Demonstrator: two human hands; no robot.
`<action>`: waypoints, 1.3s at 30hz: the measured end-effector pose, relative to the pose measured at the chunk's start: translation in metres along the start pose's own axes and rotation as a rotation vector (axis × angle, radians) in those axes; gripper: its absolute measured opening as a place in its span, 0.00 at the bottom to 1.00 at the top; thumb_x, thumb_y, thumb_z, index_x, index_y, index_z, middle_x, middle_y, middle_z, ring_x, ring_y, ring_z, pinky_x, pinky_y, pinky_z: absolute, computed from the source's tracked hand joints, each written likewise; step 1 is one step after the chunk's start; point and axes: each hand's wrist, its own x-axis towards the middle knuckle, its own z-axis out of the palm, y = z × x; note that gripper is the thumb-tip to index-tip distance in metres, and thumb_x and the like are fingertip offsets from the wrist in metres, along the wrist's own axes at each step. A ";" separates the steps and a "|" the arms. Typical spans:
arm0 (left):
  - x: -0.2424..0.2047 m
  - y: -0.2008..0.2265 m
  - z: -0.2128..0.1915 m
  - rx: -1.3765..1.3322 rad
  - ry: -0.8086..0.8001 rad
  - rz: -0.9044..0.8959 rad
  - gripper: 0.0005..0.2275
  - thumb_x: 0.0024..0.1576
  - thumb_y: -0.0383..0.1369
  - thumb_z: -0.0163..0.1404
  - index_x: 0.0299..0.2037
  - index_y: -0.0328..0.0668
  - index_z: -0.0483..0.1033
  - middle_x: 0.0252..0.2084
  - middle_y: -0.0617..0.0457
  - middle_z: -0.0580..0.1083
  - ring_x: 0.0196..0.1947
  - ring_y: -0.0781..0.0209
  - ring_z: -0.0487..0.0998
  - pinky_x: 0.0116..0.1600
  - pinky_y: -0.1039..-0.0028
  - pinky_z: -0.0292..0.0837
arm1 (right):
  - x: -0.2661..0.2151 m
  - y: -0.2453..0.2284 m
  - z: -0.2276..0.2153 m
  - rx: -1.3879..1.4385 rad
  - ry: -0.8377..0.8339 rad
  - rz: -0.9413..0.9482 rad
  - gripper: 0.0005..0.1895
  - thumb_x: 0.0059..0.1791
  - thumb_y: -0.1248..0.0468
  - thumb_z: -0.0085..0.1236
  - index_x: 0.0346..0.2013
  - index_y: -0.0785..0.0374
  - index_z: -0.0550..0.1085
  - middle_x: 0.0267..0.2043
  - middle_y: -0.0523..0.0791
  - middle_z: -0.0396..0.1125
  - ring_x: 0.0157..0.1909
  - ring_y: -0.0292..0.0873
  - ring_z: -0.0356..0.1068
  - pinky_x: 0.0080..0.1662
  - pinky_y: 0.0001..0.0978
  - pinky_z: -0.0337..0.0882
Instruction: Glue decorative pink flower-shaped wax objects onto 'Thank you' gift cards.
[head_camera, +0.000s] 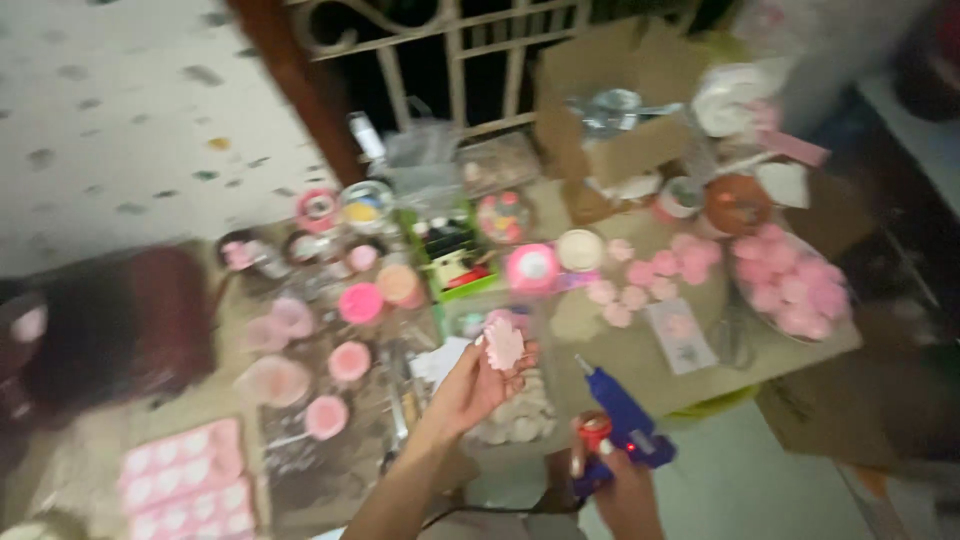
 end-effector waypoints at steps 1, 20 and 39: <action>-0.022 0.009 0.008 0.004 0.008 0.030 0.26 0.64 0.46 0.49 0.66 0.34 0.65 0.62 0.40 0.72 0.51 0.56 0.77 0.52 0.69 0.75 | -0.003 -0.009 0.023 0.000 -0.026 0.016 0.17 0.50 0.65 0.53 0.50 0.72 0.70 0.34 0.51 0.70 0.29 0.45 0.68 0.34 0.39 0.71; -0.219 0.060 0.064 0.220 -0.035 0.467 0.30 0.66 0.49 0.43 0.72 0.35 0.58 0.64 0.47 0.70 0.58 0.56 0.74 0.55 0.69 0.72 | -0.054 -0.023 0.210 -1.026 -0.396 -0.340 0.06 0.46 0.63 0.59 0.34 0.63 0.76 0.33 0.42 0.68 0.33 0.34 0.66 0.37 0.26 0.66; -0.221 0.069 0.069 0.221 -0.063 0.466 0.29 0.68 0.48 0.41 0.72 0.32 0.58 0.65 0.48 0.70 0.57 0.62 0.73 0.54 0.70 0.71 | -0.048 -0.005 0.205 -0.980 -0.257 -0.186 0.18 0.43 0.64 0.65 0.44 0.67 0.73 0.32 0.43 0.67 0.30 0.33 0.62 0.32 0.26 0.66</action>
